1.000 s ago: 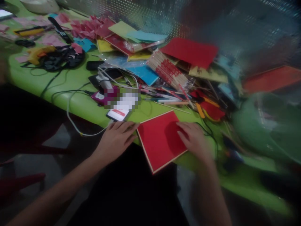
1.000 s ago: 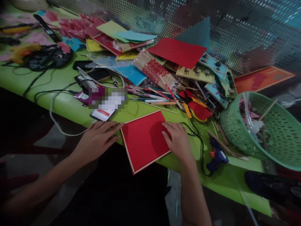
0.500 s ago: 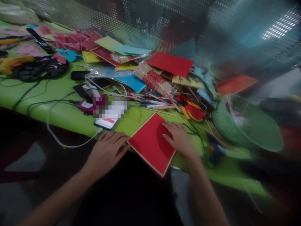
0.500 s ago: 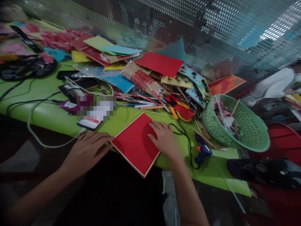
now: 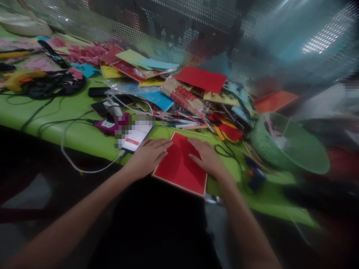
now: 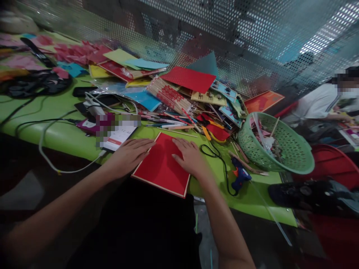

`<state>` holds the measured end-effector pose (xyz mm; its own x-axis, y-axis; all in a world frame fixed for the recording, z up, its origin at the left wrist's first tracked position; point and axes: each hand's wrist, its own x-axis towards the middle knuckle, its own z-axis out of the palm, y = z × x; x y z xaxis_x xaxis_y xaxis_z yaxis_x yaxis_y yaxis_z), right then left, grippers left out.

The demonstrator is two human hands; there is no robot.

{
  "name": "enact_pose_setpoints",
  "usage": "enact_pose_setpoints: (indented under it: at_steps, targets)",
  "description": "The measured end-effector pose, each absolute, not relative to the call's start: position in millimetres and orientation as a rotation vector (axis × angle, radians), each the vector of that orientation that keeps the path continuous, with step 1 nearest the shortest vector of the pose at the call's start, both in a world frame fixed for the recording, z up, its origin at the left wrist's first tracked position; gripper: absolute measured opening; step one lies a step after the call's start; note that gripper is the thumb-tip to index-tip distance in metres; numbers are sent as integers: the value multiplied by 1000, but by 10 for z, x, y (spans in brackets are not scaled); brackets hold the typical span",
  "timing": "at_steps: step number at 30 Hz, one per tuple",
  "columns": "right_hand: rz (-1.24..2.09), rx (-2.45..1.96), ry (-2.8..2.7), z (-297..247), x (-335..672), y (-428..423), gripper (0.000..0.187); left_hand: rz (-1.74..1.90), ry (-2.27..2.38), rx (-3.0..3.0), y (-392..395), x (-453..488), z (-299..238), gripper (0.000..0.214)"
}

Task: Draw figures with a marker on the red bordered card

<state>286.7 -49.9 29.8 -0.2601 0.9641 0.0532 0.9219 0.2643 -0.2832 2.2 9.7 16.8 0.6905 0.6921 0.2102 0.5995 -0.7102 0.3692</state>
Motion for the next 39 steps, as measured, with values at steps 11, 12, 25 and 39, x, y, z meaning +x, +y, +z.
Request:
enact_pose_setpoints:
  at_steps: [11, 12, 25, 39]
  targets:
    - [7, -1657, -1678, 255, 3434, -644, 46, 369, 1022, 2645, 365, 270, 27, 57]
    - [-3, -1652, -1650, 265, 3435, -646, 45, 374, 1025, 2650, 367, 267, 16, 57]
    - [23, -1713, -1511, 252, 3394, -662, 39, 451, 1077, 2650, 338, 244, -44, 58]
    - [139, -1825, -1710, 301, 3225, -713, 35, 409, 1149, 2601, 283, 270, -6, 57]
